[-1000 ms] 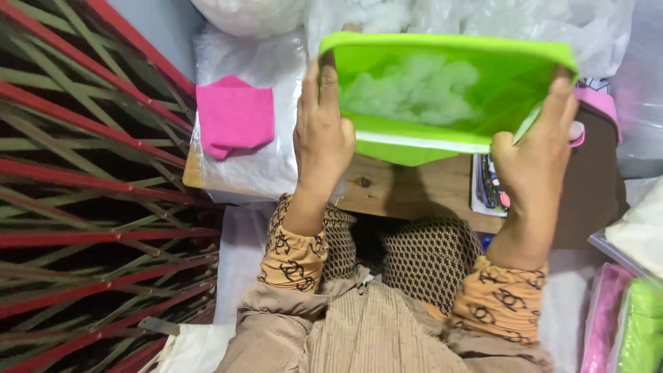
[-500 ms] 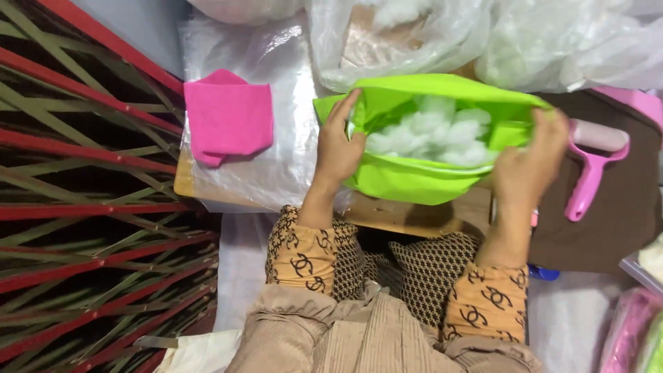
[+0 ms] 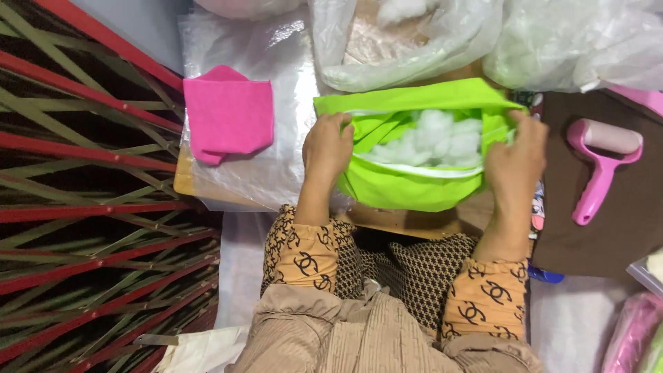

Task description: Stuffing a green pillowcase with white fiber stuffing.

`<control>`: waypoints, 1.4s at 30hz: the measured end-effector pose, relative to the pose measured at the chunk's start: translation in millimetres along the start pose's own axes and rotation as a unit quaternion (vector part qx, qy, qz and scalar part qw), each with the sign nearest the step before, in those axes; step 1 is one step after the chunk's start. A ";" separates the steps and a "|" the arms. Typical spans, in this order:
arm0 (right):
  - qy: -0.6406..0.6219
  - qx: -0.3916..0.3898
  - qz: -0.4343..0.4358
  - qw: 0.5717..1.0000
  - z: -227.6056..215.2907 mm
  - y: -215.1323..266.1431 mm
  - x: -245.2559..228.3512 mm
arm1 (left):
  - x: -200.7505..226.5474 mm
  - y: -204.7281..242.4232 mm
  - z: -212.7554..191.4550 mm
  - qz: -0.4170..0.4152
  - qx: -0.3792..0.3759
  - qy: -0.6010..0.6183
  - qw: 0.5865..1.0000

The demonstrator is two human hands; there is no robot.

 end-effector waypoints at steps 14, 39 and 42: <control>0.072 -0.027 -0.129 0.989 39.6 37.0 -77.0 | 105.5 64.0 71.9 0.377 0.138 -0.096 0.911; 0.011 -0.134 -0.035 0.990 79.1 36.8 -9.4 | 42.8 53.2 89.9 0.305 0.163 -0.271 0.899; 0.049 -0.067 -0.130 0.988 60.9 53.6 -48.1 | 52.9 62.9 71.9 0.309 0.301 -0.271 0.860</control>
Point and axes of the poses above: each hand's wrist, its own y-axis away from the middle knuckle, its own z-axis out of the palm, x = y × z, the point moved 8 cm from there along -y, towards the middle knuckle, and after that the axes turned 3 degrees about z, right-handed, at the moved point
